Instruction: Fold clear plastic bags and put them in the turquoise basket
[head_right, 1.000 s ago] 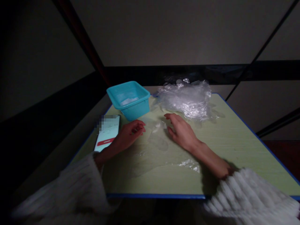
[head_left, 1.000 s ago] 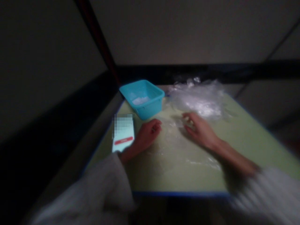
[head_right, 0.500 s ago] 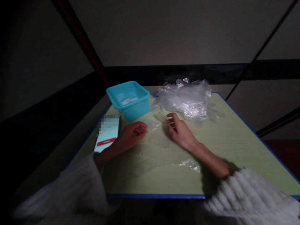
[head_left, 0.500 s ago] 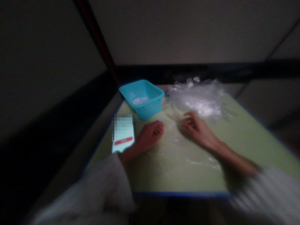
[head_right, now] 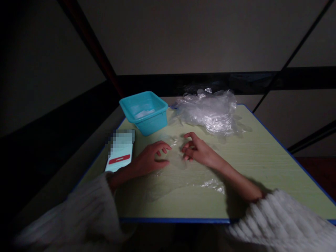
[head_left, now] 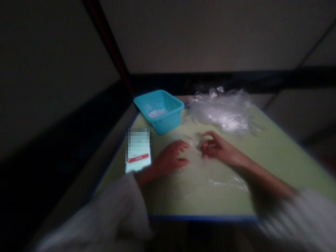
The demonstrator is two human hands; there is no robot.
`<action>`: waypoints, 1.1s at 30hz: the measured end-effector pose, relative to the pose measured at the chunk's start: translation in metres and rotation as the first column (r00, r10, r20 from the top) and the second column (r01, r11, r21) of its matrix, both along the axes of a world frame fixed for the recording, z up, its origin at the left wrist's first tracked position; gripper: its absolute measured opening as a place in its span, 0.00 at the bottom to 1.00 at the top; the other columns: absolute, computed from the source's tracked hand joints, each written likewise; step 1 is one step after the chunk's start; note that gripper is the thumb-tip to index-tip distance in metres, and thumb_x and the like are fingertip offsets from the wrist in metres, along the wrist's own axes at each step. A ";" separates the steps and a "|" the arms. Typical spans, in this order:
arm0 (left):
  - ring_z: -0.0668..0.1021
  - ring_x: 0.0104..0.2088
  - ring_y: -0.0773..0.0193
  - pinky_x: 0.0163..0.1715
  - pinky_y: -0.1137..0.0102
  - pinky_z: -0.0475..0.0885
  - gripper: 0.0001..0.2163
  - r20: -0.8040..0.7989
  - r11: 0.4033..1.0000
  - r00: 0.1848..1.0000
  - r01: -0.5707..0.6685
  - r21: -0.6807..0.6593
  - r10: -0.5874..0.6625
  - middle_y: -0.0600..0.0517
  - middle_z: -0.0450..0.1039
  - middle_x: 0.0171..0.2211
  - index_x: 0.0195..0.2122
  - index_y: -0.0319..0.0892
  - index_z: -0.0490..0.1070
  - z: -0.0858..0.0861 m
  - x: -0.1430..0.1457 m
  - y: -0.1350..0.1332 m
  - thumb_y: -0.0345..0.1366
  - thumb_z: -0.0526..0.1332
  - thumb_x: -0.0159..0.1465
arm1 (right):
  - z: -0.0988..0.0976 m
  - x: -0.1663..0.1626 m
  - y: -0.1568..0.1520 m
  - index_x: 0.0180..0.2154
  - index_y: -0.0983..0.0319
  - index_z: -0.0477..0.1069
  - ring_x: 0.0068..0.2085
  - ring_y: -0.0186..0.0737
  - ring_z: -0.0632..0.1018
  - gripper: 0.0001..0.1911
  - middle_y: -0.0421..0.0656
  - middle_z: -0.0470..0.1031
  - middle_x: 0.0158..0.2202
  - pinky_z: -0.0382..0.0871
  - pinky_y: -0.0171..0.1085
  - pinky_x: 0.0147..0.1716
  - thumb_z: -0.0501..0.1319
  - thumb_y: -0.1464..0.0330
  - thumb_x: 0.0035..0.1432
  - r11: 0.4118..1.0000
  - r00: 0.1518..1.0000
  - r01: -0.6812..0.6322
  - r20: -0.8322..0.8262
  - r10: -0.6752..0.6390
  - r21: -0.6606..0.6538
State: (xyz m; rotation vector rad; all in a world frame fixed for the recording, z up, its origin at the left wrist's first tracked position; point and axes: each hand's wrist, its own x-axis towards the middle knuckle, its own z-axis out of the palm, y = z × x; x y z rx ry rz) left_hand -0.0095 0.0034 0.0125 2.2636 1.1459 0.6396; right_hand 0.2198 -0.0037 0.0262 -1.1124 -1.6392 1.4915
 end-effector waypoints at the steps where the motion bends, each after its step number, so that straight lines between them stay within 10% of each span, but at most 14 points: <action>1: 0.74 0.38 0.60 0.39 0.64 0.71 0.18 -0.009 1.000 1.000 0.017 0.009 -0.017 0.49 0.72 0.41 0.42 0.40 0.69 -0.001 0.000 0.000 0.29 0.66 0.49 | 0.000 0.000 0.001 0.50 0.59 0.53 0.27 0.36 0.78 0.25 0.41 0.73 0.34 0.72 0.36 0.25 0.62 0.68 0.53 1.000 1.000 -0.012 -0.023 0.012 -0.022; 9: 0.73 0.47 0.52 0.44 0.60 0.71 0.38 0.067 0.995 0.995 0.075 0.068 -0.080 0.43 0.65 0.53 0.56 0.43 0.59 0.001 0.001 -0.007 0.40 0.72 0.44 | 0.002 -0.005 -0.001 0.57 0.55 0.45 0.41 0.40 0.80 0.34 0.48 0.73 0.48 0.73 0.44 0.44 0.63 0.67 0.56 0.967 0.945 -0.192 -0.298 0.136 -0.167; 15: 0.75 0.42 0.59 0.40 0.65 0.71 0.27 0.103 0.976 0.985 -0.155 0.151 0.140 0.47 0.70 0.48 0.55 0.45 0.58 0.000 0.003 -0.006 0.33 0.64 0.54 | -0.002 -0.006 0.001 0.59 0.52 0.42 0.51 0.42 0.75 0.38 0.51 0.66 0.57 0.69 0.45 0.50 0.63 0.69 0.55 0.964 0.918 -0.246 -0.344 0.196 -0.106; 22: 0.72 0.27 0.69 0.30 0.70 0.70 0.25 0.046 0.927 0.935 -0.355 0.123 0.352 0.50 0.72 0.43 0.54 0.42 0.57 0.005 -0.005 0.002 0.23 0.55 0.54 | -0.011 -0.001 0.008 0.58 0.54 0.45 0.52 0.45 0.73 0.33 0.53 0.67 0.55 0.66 0.51 0.53 0.60 0.67 0.56 0.997 0.991 -0.002 -0.133 0.013 0.082; 28: 0.74 0.47 0.56 0.47 0.60 0.70 0.23 -0.137 0.913 0.935 -0.276 0.300 0.328 0.45 0.68 0.50 0.54 0.41 0.60 0.006 -0.010 -0.001 0.23 0.53 0.55 | 0.005 0.012 0.008 0.58 0.56 0.53 0.53 0.50 0.73 0.27 0.52 0.67 0.55 0.69 0.54 0.48 0.56 0.68 0.57 0.912 0.965 0.176 0.116 -0.234 0.370; 33: 0.66 0.56 0.47 0.54 0.51 0.64 0.22 -0.304 0.881 0.884 -0.209 0.425 0.356 0.40 0.64 0.55 0.53 0.37 0.64 0.003 -0.012 0.001 0.23 0.53 0.56 | 0.012 0.014 0.006 0.48 0.62 0.68 0.47 0.51 0.76 0.15 0.52 0.75 0.47 0.71 0.53 0.46 0.53 0.67 0.60 0.858 0.884 0.075 0.364 -0.293 0.507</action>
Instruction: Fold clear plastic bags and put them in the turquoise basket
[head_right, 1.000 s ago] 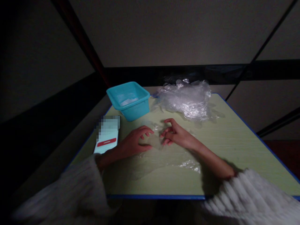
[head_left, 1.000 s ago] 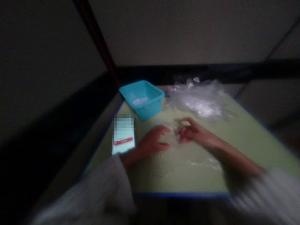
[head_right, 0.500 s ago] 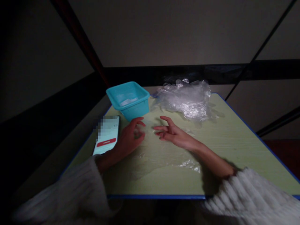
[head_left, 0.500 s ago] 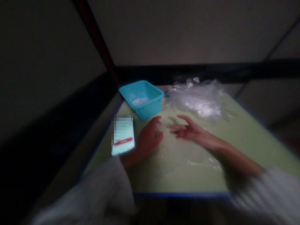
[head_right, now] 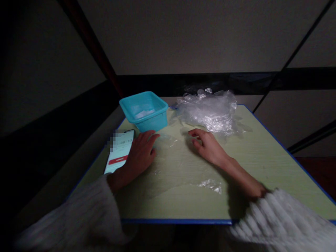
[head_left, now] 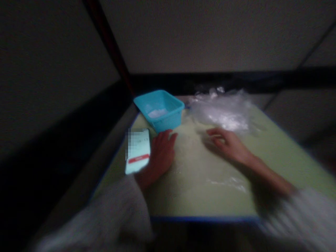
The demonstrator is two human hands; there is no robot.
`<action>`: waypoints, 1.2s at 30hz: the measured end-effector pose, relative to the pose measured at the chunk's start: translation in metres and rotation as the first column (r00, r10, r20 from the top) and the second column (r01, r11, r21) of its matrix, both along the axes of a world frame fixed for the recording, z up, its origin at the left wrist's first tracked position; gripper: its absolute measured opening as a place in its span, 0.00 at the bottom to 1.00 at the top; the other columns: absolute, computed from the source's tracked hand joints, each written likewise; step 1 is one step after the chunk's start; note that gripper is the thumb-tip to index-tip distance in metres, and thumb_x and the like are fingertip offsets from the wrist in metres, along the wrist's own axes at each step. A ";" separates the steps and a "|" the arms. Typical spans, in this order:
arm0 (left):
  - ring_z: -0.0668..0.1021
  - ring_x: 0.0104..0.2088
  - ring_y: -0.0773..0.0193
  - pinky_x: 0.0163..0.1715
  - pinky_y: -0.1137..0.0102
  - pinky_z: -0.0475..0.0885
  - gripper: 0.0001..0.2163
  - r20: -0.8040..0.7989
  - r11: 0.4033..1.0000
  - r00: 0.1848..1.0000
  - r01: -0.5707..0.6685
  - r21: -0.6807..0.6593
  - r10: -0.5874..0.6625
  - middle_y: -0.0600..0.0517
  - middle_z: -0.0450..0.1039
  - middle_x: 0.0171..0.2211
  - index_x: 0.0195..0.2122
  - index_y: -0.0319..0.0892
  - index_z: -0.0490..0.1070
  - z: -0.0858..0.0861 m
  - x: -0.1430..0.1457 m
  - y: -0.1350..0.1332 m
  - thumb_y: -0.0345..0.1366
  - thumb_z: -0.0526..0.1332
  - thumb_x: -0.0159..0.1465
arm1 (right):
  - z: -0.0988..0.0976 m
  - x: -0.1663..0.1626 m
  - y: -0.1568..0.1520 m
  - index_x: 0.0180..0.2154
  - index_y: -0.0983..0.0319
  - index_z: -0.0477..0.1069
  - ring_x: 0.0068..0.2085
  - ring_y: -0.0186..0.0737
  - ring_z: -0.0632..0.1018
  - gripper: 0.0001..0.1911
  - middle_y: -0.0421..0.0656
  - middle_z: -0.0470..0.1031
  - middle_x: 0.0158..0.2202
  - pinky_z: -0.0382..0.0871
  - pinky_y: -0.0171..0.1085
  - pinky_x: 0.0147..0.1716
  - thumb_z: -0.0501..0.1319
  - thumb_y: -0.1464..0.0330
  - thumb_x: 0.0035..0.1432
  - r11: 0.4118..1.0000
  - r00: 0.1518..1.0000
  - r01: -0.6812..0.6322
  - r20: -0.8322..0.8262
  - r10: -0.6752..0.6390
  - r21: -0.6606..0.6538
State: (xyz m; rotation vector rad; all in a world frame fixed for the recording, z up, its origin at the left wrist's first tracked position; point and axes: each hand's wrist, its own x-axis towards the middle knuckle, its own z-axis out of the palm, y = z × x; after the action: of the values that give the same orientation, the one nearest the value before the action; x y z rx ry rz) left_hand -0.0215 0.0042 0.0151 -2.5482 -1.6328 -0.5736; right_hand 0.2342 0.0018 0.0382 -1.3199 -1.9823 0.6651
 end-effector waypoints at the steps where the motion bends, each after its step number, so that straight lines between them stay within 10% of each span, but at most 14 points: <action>1: 0.65 0.57 0.47 0.55 0.50 0.63 0.22 -0.007 1.000 1.000 0.014 0.005 -0.014 0.40 0.63 0.56 0.53 0.37 0.64 -0.001 0.000 0.000 0.23 0.52 0.56 | -0.001 -0.002 -0.001 0.49 0.62 0.69 0.48 0.52 0.76 0.17 0.52 0.75 0.49 0.71 0.53 0.47 0.53 0.66 0.61 1.000 0.998 -0.028 0.055 0.028 0.010; 8: 0.57 0.65 0.56 0.63 0.58 0.56 0.20 0.043 0.942 0.946 0.323 -0.094 -0.320 0.40 0.54 0.64 0.59 0.35 0.58 -0.006 0.006 -0.005 0.31 0.49 0.65 | -0.027 -0.019 -0.011 0.64 0.67 0.51 0.66 0.52 0.55 0.34 0.55 0.52 0.66 0.50 0.53 0.63 0.49 0.54 0.64 0.942 0.884 -0.308 0.406 0.231 0.134; 22: 0.51 0.67 0.57 0.64 0.58 0.54 0.23 0.019 0.920 0.929 0.369 -0.134 -0.370 0.39 0.50 0.65 0.63 0.33 0.50 -0.011 0.005 -0.005 0.36 0.46 0.69 | -0.040 -0.010 -0.011 0.67 0.64 0.40 0.67 0.50 0.48 0.39 0.52 0.43 0.68 0.42 0.52 0.65 0.47 0.50 0.64 0.880 0.780 -0.472 0.489 0.390 0.049; 36: 0.53 0.66 0.50 0.62 0.53 0.53 0.23 -0.104 0.933 0.937 0.313 -0.179 -0.334 0.39 0.51 0.65 0.62 0.36 0.54 -0.014 0.004 -0.003 0.39 0.47 0.68 | -0.047 -0.009 -0.009 0.67 0.64 0.43 0.67 0.55 0.48 0.41 0.55 0.46 0.67 0.43 0.57 0.63 0.44 0.45 0.62 0.950 0.822 -0.296 0.535 0.199 0.102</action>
State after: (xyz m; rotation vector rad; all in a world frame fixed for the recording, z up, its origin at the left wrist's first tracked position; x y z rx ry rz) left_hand -0.0173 0.0015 0.0010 -2.9278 -1.2709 -0.2898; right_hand 0.2256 -0.0068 -0.0089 -1.2238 -2.6179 0.2332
